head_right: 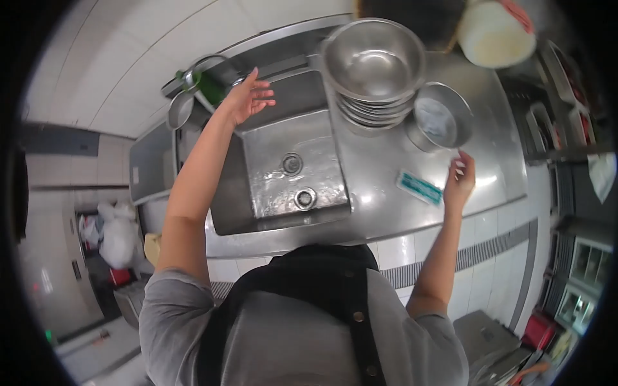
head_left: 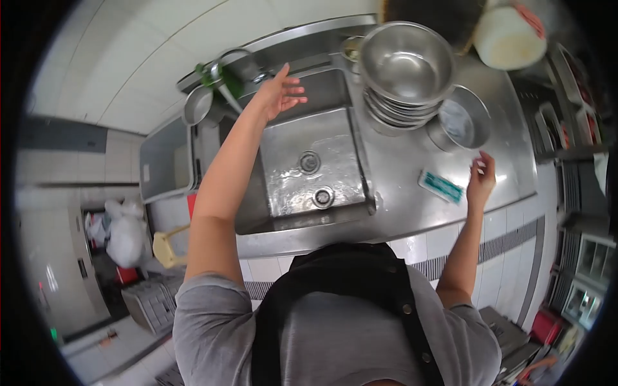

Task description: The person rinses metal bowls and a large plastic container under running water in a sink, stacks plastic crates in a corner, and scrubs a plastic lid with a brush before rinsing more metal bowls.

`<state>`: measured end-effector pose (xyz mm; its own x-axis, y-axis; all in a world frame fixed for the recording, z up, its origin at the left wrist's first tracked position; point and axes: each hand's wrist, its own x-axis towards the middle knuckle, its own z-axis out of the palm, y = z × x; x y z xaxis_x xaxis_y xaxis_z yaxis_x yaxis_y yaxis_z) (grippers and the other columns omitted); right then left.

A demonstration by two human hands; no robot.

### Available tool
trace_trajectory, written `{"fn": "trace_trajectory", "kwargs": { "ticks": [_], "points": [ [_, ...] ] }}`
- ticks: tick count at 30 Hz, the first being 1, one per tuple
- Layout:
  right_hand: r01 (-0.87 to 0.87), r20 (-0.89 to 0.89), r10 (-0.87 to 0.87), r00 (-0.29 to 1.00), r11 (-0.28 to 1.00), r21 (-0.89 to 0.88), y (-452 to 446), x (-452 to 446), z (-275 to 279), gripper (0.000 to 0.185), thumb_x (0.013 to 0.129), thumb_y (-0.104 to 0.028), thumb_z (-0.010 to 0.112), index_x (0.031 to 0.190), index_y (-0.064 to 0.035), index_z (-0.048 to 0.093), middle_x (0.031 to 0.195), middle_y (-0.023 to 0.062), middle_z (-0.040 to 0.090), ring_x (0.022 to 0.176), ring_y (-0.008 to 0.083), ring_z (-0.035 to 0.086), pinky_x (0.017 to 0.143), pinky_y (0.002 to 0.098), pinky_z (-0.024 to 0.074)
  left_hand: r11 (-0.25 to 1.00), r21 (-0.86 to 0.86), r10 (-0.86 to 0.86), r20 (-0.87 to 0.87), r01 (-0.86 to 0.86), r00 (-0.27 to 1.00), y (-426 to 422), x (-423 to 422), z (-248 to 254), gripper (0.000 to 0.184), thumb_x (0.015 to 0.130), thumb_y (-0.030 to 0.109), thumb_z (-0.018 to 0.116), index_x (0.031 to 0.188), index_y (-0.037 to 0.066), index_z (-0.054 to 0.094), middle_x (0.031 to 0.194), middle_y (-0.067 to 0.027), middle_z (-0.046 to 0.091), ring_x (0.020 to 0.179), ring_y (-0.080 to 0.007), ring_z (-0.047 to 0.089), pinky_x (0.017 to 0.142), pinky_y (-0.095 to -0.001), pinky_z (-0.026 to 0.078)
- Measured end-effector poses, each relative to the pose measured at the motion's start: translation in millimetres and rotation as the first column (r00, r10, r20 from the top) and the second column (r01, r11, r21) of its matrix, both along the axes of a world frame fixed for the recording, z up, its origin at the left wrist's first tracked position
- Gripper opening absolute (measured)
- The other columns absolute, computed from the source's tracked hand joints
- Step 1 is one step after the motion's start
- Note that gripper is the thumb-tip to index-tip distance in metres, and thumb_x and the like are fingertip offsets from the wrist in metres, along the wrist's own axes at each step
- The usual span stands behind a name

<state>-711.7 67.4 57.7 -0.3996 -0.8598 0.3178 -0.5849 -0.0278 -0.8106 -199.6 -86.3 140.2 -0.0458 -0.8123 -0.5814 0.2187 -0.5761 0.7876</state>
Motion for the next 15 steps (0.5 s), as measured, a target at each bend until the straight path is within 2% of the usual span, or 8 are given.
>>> {"fn": "trace_trajectory", "kwargs": {
  "ticks": [2, 4, 5, 7, 8, 10, 12, 15],
  "points": [
    [0.001, 0.031, -0.003, 1.0, 0.998, 0.07, 11.1, -7.6, -11.3, 0.026, 0.089, 0.001, 0.056, 0.114, -0.0049, 0.059, 0.088, 0.0029, 0.06, 0.075, 0.01, 0.057, 0.063, 0.0242, 0.0493, 0.961, 0.182, 0.234, -0.15, -0.206, 0.961, -5.6, 82.8, -65.4, 0.04, 0.093, 0.042, 0.057, 0.101, 0.003, 0.056, 0.08, -0.0072, 0.059, 0.059, -0.0177, 0.062, 0.05, -0.021, 0.052],
    [0.021, -0.09, -0.021, 0.996, 1.0, 0.002, 10.6, -17.2, -19.7, 0.022, 0.092, -0.003, 0.055, 0.114, -0.0071, 0.06, 0.08, 0.0015, 0.058, 0.067, 0.0093, 0.056, 0.061, 0.0231, 0.0469, 0.906, 0.198, 0.406, -0.153, -0.374, 0.901, -5.8, 139.1, -114.4, 0.026, 0.096, 0.032, 0.053, 0.094, 0.006, 0.056, 0.068, -0.001, 0.053, 0.055, -0.0107, 0.057, 0.046, -0.0177, 0.048],
    [0.031, -0.174, -0.036, 0.984, 0.999, -0.027, 7.0, -18.8, -13.9, 0.021, 0.093, -0.006, 0.056, 0.113, -0.0081, 0.061, 0.081, 0.0011, 0.058, 0.068, 0.0094, 0.055, 0.06, 0.0236, 0.0457, 0.869, 0.203, 0.484, -0.154, -0.452, 0.861, -3.3, 163.4, -120.4, 0.022, 0.098, 0.027, 0.052, 0.09, 0.007, 0.056, 0.063, 0.0022, 0.05, 0.054, -0.0072, 0.055, 0.044, -0.0161, 0.046],
    [0.041, -0.136, -0.049, 0.989, 0.997, -0.06, -12.1, -20.7, -1.3, 0.02, 0.093, -0.014, 0.058, 0.112, -0.0076, 0.061, 0.09, 0.002, 0.061, 0.077, 0.0095, 0.055, 0.063, 0.0234, 0.0443, 0.853, 0.109, 0.521, -0.194, -0.51, 0.831, -6.1, 156.3, -108.9, 0.015, 0.096, 0.013, 0.052, 0.085, 0.005, 0.057, 0.058, 0.0019, 0.05, 0.051, -0.006, 0.054, 0.039, -0.0171, 0.045],
    [0.018, -0.204, -0.034, 0.978, 0.997, -0.075, -23.5, -18.1, 10.7, 0.02, 0.094, -0.015, 0.058, 0.111, -0.0067, 0.061, 0.094, 0.0027, 0.062, 0.08, 0.0103, 0.056, 0.065, 0.0236, 0.0443, 0.856, 0.079, 0.511, -0.284, -0.512, 0.811, -24.2, 169.4, -137.0, 0.014, 0.094, 0.006, 0.052, 0.09, -0.001, 0.063, 0.067, -0.0028, 0.058, 0.051, -0.0086, 0.054, 0.041, -0.0173, 0.045],
    [-0.074, -0.237, 0.034, 0.971, 0.984, -0.163, -48.3, -3.6, 28.5, 0.016, 0.091, -0.007, 0.059, 0.106, -0.0041, 0.061, 0.093, 0.0037, 0.059, 0.075, 0.0117, 0.054, 0.065, 0.0253, 0.0442, 0.819, 0.122, 0.569, -0.301, -0.561, 0.765, -49.4, 166.7, -149.4, 0.003, 0.085, -0.005, 0.062, 0.086, -0.002, 0.061, 0.058, -0.0016, 0.055, 0.043, -0.0052, 0.049, 0.037, -0.0119, 0.043],
    [-0.154, -0.268, 0.118, 0.956, 0.981, -0.119, -60.5, 16.5, 44.6, 0.016, 0.089, -0.004, 0.059, 0.105, -0.0032, 0.06, 0.095, 0.0054, 0.059, 0.076, 0.0131, 0.056, 0.065, 0.0264, 0.045, 0.833, 0.028, 0.551, -0.134, -0.552, 0.824, -24.5, 119.1, -105.5, 0.013, 0.093, 0.01, 0.057, 0.093, 0.0, 0.065, 0.07, -0.0083, 0.061, 0.05, -0.01, 0.055, 0.039, -0.0192, 0.044],
    [-0.22, -0.291, 0.189, 0.938, 0.972, -0.079, -56.8, 37.4, 46.3, 0.015, 0.087, 0.0, 0.058, 0.102, -0.0021, 0.06, 0.097, 0.0075, 0.059, 0.079, 0.0154, 0.058, 0.067, 0.028, 0.0466, 0.831, -0.005, 0.554, 0.094, -0.557, 0.827, -10.3, 108.1, -123.3, 0.016, 0.092, 0.021, 0.059, 0.093, 0.006, 0.066, 0.07, -0.0082, 0.06, 0.05, -0.0128, 0.054, 0.042, -0.0281, 0.046]
  ]
}}
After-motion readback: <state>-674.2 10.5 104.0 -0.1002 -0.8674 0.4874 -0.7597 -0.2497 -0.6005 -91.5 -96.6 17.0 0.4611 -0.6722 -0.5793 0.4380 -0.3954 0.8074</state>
